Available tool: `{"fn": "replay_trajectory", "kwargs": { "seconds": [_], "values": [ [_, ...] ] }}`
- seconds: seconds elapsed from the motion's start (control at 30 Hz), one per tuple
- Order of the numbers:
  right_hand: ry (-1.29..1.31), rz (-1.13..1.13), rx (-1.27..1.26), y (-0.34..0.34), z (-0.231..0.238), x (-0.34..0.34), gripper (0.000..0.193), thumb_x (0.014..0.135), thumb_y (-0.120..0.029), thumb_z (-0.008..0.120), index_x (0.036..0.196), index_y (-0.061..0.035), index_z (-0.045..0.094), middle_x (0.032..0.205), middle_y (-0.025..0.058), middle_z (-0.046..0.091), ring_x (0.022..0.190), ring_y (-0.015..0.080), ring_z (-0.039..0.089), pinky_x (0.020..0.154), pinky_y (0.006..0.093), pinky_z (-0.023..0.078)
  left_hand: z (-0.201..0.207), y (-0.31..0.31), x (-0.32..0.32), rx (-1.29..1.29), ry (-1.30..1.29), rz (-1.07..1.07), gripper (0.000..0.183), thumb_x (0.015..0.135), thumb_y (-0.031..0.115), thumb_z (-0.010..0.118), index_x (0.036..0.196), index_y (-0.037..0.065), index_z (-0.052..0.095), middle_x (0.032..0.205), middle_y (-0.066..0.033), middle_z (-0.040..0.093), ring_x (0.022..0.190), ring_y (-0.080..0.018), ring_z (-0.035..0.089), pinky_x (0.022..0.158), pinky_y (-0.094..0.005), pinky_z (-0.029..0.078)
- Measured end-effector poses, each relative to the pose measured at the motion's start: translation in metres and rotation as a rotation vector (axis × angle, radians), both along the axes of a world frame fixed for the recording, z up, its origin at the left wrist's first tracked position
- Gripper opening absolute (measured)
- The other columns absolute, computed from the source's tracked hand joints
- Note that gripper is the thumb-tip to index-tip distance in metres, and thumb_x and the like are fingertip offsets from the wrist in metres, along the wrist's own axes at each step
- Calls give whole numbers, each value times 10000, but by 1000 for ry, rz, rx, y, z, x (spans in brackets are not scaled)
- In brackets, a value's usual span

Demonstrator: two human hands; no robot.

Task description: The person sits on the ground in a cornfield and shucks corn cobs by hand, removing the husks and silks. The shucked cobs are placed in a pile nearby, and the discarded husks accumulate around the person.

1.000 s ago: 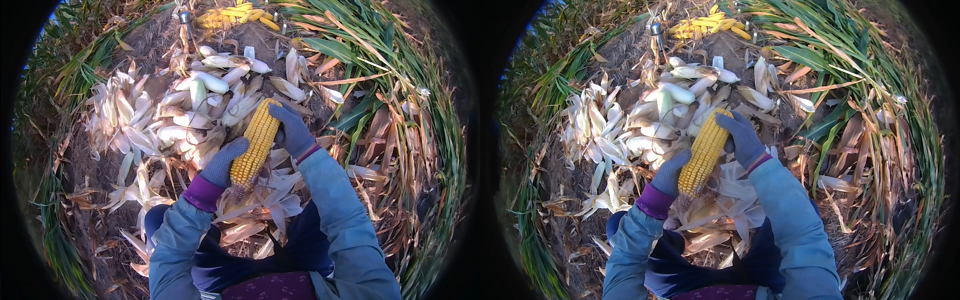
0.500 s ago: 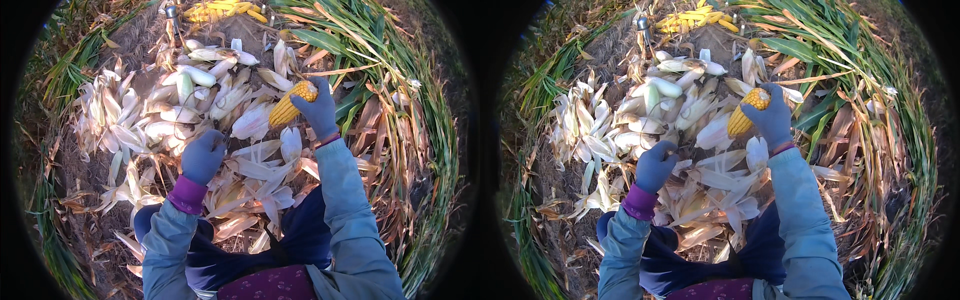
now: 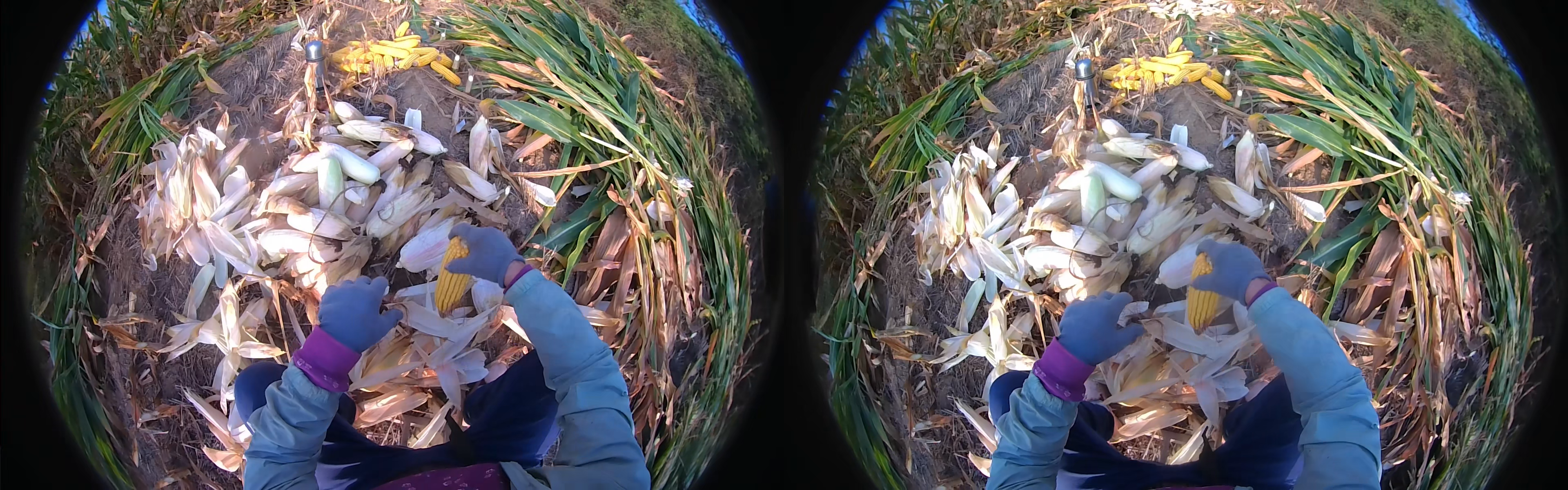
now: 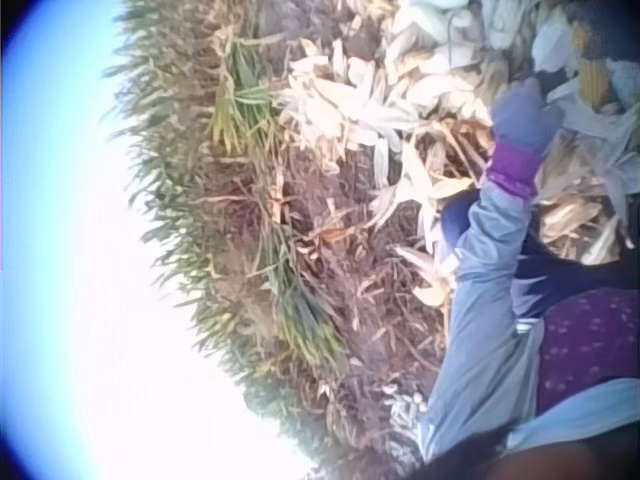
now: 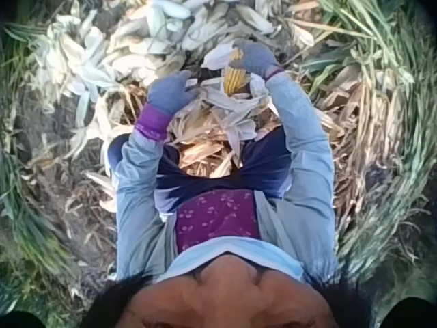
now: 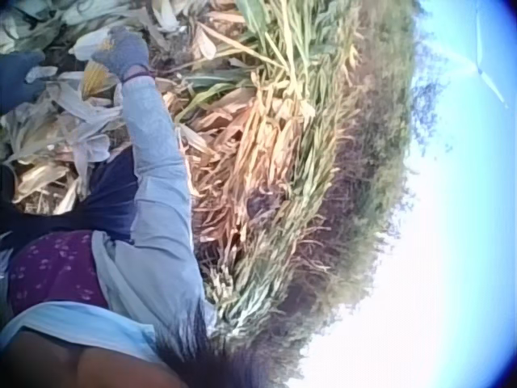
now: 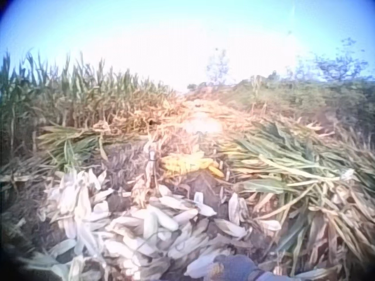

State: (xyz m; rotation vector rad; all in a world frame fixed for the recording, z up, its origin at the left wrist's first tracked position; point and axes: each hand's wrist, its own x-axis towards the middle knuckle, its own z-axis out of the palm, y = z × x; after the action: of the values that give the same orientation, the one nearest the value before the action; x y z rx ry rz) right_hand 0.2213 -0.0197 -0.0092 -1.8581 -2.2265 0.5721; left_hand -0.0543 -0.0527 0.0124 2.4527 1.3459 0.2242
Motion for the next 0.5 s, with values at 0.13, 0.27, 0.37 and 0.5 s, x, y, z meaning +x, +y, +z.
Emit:
{"fn": "replay_trajectory", "kwargs": {
  "seconds": [0.13,0.27,0.37,0.5],
  "values": [
    [530,-388,859,105,124,22,415,770,-213,678,1141,-72,561,996,119,663,848,216,654,763,317,508,3,-2,-1,-95,43,-14,408,736,441,651,904,79,567,825,-112,601,810,-290,604,686,-429,459],
    [630,-166,912,132,173,23,324,828,-109,596,1136,-15,562,1010,82,627,868,148,607,750,265,483,12,2,3,-68,22,-11,390,743,411,651,916,72,566,827,-112,603,814,-290,606,706,-422,454],
    [692,-128,440,128,86,29,235,841,-114,616,1055,-16,611,951,42,636,856,102,585,767,243,472,12,3,8,-23,6,-35,406,732,393,668,978,84,571,866,-105,616,842,-282,605,758,-415,442],
    [87,-111,-70,89,-74,7,314,764,-281,649,1009,-84,641,1018,119,643,969,267,606,855,352,466,10,3,9,45,18,-49,457,709,384,691,1050,102,580,896,-99,632,867,-276,603,782,-413,444]
  ]
}}
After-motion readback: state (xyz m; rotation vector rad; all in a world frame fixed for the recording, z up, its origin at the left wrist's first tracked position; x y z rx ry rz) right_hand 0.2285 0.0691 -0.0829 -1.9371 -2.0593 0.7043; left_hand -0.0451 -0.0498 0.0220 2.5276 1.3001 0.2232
